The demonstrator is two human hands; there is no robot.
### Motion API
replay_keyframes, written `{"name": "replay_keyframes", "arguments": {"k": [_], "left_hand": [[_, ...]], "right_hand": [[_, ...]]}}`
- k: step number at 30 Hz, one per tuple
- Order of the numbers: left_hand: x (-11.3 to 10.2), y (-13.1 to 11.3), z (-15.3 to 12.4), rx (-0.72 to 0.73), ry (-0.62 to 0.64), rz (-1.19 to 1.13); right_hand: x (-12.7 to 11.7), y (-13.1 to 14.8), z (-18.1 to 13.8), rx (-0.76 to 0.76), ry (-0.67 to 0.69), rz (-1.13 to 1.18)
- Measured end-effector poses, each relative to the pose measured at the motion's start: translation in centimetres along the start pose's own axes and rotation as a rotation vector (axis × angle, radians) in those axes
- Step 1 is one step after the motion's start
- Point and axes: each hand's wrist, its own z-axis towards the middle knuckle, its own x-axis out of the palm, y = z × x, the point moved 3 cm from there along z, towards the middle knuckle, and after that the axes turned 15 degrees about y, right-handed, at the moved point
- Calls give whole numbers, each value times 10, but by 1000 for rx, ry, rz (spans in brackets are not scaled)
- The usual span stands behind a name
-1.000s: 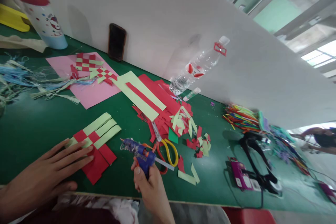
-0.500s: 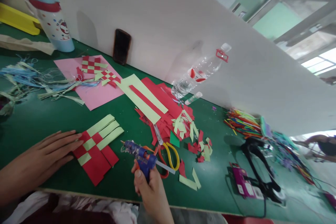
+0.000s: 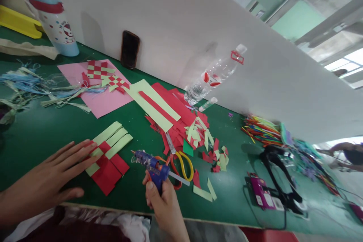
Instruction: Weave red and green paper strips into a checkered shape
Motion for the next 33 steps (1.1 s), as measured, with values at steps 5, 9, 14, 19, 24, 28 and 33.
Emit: {"name": "replay_keyframes", "arguments": {"k": [5,9,14,19,24,28,33], "left_hand": [[3,-18,-1,36,5,-81],[12,-29,-11,26,-24,-44],[20,-44,-30,-43,-76,-60],[12,-44,-42,99,-104,28],[0,-30,-39,126,-97,33],[-11,-11,-24,-94,-138,-189],[-33,13,12,-472,-22,-801]], "right_hand": [[0,2,-6,-26,0,-6],[-1,1,-12,-40,-27,-32],[-1,-2,-19,-54,-13,-14],[3,-2,-26,-65,-6,-8],[4,3,-33,-112,-1,-40],[0,7,-40,-148,-41,-59],[-7,5,-44,-172,-102,-16]]}}
